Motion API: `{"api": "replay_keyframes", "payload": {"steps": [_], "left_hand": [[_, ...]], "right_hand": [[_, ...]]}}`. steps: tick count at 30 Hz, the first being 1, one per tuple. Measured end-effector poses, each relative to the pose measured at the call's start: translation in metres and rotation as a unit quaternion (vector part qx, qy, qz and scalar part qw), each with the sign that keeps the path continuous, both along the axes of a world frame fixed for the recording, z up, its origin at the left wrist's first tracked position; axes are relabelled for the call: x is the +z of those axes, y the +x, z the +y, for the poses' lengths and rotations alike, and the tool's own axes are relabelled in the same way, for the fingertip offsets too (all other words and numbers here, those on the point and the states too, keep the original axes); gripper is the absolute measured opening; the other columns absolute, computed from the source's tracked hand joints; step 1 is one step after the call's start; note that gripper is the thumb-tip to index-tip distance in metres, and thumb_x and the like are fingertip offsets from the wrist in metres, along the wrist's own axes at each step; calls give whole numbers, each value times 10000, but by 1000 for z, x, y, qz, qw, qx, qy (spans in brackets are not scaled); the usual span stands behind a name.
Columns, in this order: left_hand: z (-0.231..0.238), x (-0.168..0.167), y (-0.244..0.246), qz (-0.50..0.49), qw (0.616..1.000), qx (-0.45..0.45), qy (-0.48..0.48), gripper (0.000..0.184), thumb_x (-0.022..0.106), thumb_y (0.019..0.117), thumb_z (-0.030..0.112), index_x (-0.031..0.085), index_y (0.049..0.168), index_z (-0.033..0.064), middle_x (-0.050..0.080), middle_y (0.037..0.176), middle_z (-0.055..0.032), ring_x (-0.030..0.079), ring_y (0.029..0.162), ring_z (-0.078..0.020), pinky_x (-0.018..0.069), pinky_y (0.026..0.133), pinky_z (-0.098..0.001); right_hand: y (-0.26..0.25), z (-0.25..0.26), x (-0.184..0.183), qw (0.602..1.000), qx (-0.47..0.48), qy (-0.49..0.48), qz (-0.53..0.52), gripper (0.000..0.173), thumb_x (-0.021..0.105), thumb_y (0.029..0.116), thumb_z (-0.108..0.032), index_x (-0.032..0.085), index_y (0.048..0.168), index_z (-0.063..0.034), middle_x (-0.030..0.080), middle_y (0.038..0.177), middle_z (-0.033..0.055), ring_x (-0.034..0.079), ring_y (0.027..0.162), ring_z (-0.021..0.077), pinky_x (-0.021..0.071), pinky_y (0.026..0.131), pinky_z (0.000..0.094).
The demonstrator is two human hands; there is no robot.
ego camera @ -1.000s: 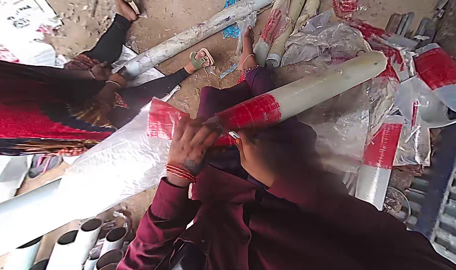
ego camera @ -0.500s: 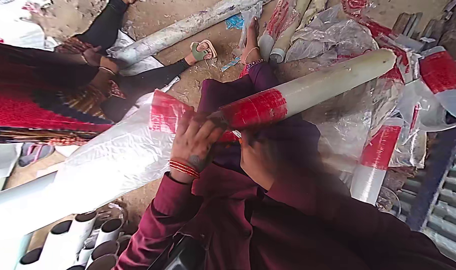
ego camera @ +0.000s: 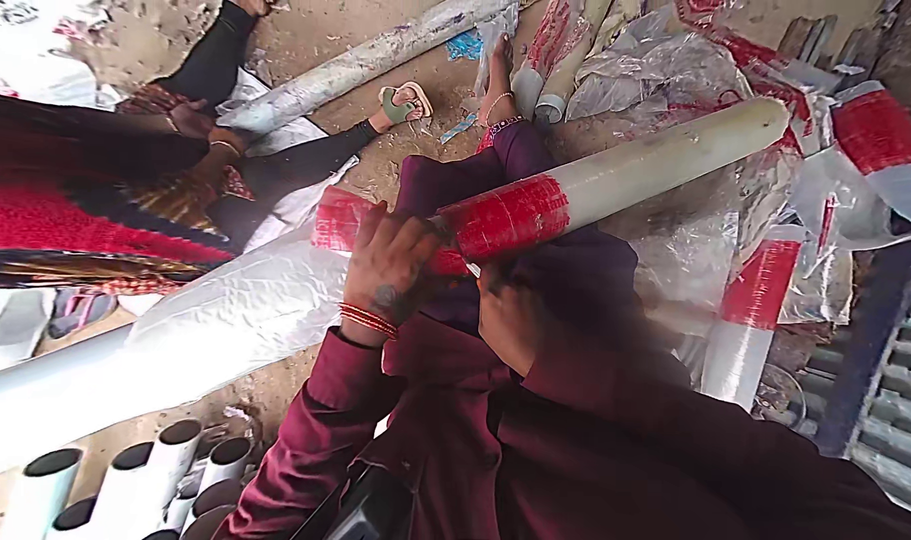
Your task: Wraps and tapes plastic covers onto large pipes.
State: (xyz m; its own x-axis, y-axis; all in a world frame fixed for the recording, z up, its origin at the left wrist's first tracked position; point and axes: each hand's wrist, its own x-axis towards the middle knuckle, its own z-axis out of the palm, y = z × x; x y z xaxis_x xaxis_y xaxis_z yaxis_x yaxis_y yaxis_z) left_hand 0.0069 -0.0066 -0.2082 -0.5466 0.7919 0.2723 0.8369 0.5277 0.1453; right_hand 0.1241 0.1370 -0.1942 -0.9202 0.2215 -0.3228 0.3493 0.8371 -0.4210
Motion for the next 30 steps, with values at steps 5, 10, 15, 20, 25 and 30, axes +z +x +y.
{"api": "replay_keyframes", "payload": {"steps": [5, 10, 15, 20, 25, 30], "left_hand": [[5, 9, -8, -23, 1000, 9, -15, 589, 860, 672, 476, 738, 1065, 54, 719, 1079, -170, 669, 1109, -403, 425, 1060, -629], [11, 11, -15, -52, 998, 18, -15, 560, 892, 674, 425, 745, 1071, 58, 716, 1115, -173, 647, 1158, -410, 398, 1083, -643], [9, 9, -18, -16, 1000, 2, 26, 455, 833, 742, 418, 756, 1023, 67, 730, 1057, -153, 675, 1102, -389, 405, 1079, -641], [-4, 4, -25, -11, 997, -16, 80, 319, 543, 948, 289, 776, 967, 71, 748, 1036, -139, 693, 1085, -348, 400, 1092, -601], [-8, -4, -21, 27, 993, -21, 117, 359, 475, 987, 245, 783, 895, 86, 761, 976, -108, 710, 1020, -301, 424, 1060, -546], [-3, -3, -21, 37, 991, -37, 126, 359, 449, 988, 196, 789, 926, 99, 761, 969, -105, 710, 1008, -294, 423, 1062, -529]], "right_hand": [[-7, 14, 26, 974, 44, -81, -207, 406, 330, 1119, -160, 466, 1440, 47, 674, 1166, 274, 655, 1147, 421, 496, 954, 528], [-5, 20, 23, 994, -20, -98, 52, 288, 452, 1067, -125, 643, 1142, 77, 704, 854, 238, 722, 851, 415, 550, 732, 528], [-33, 25, 35, 986, 25, -92, -133, 364, 345, 1117, -171, 524, 1344, 50, 683, 1129, 257, 668, 1127, 392, 506, 940, 513], [-37, 23, 30, 987, 31, -89, -128, 386, 337, 1121, -183, 523, 1368, 48, 689, 1123, 248, 670, 1120, 390, 508, 937, 511], [-39, 18, 23, 994, 12, -76, -72, 328, 402, 1110, -197, 586, 1256, 31, 710, 952, 229, 714, 970, 410, 545, 806, 537], [-41, 16, 25, 994, 19, -61, -84, 307, 422, 1099, -182, 584, 1251, 29, 707, 928, 220, 716, 944, 413, 547, 770, 536]]}}
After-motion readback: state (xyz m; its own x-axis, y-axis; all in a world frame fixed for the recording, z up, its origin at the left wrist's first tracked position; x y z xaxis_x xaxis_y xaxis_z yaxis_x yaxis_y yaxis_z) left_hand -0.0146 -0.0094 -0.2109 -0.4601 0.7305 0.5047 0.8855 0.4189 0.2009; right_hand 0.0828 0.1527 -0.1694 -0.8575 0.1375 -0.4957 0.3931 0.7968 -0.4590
